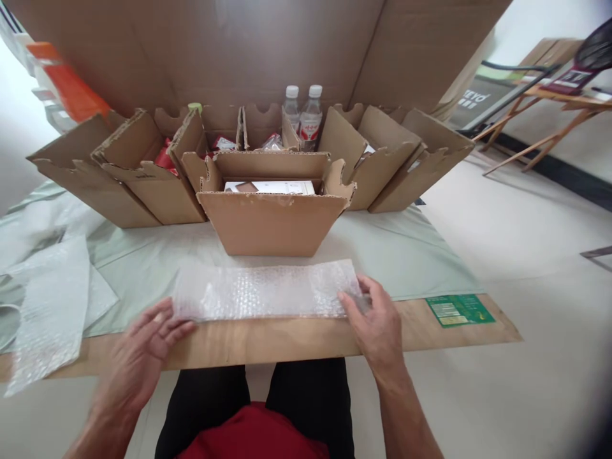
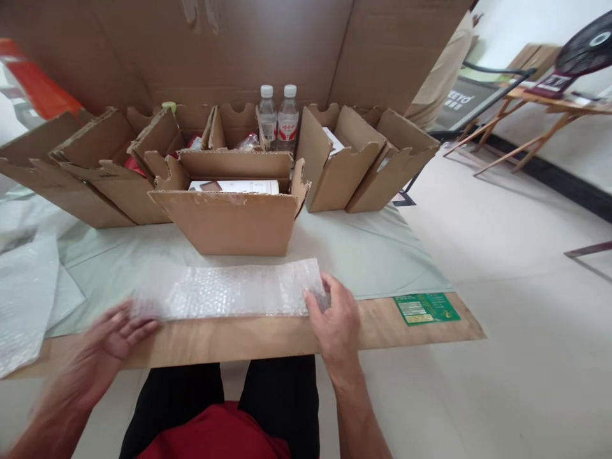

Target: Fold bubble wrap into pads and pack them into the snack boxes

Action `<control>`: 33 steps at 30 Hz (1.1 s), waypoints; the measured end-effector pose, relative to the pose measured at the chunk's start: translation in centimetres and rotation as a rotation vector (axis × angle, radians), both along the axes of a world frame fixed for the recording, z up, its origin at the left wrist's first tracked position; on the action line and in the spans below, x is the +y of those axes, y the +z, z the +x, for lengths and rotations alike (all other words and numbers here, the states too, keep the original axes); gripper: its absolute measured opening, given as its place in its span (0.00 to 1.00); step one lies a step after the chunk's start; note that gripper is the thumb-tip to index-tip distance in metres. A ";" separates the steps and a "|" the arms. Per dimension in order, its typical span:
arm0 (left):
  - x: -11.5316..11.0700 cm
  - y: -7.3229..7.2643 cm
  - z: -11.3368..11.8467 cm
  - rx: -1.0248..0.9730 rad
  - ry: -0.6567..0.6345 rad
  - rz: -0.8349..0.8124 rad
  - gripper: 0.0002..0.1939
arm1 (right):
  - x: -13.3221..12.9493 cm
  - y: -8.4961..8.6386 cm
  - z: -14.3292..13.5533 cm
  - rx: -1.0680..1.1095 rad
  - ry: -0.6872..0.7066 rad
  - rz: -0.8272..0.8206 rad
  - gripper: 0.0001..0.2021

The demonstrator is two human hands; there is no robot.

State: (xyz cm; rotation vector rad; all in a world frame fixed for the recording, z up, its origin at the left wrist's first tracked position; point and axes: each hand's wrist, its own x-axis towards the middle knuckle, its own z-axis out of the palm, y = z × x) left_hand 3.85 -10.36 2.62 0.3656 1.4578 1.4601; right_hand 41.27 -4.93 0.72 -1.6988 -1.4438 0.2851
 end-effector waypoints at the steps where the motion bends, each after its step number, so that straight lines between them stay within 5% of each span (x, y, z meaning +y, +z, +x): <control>1: -0.4 0.3 -0.2 0.140 0.051 0.051 0.16 | 0.1 -0.2 0.5 -0.090 -0.021 0.059 0.21; 4: -1.3 2.0 0.2 0.669 0.100 0.123 0.18 | 0.2 0.0 1.0 -0.226 -0.035 0.188 0.21; 8: 0.3 3.0 3.4 1.198 -0.371 0.393 0.13 | 0.7 1.8 -4.2 -0.306 0.242 0.199 0.14; 11: 3.1 0.8 5.5 1.459 -0.618 0.526 0.18 | 1.6 2.2 -10.6 -0.411 0.632 0.046 0.16; 14: 4.8 -2.6 5.4 1.684 -0.632 0.406 0.21 | 2.4 1.6 -13.5 -0.519 0.837 -0.080 0.19; 16: 4.9 -4.6 4.5 1.753 -0.616 0.401 0.21 | 2.6 0.7 -12.0 -0.547 0.832 -0.129 0.22; 19: 4.4 -6.4 3.4 1.774 -0.583 0.487 0.23 | 2.1 -0.9 -5.9 -0.563 0.672 -0.169 0.25; 22: 3.9 -6.8 3.2 1.737 -0.578 0.515 0.26 | 1.0 -2.4 0.9 -0.595 0.452 -0.128 0.25; 25: 3.9 -6.4 3.3 1.651 -0.610 0.477 0.28 | 0.3 -2.9 4.6 -0.597 0.255 -0.068 0.22; 29: 3.8 -4.9 3.7 1.559 -0.630 0.410 0.25 | 0.6 -0.9 1.7 -0.512 0.154 0.096 0.17; 33: 3.9 -3.5 4.7 1.557 -0.601 0.412 0.21 | 1.4 2.0 -7.0 -0.445 0.577 0.044 0.17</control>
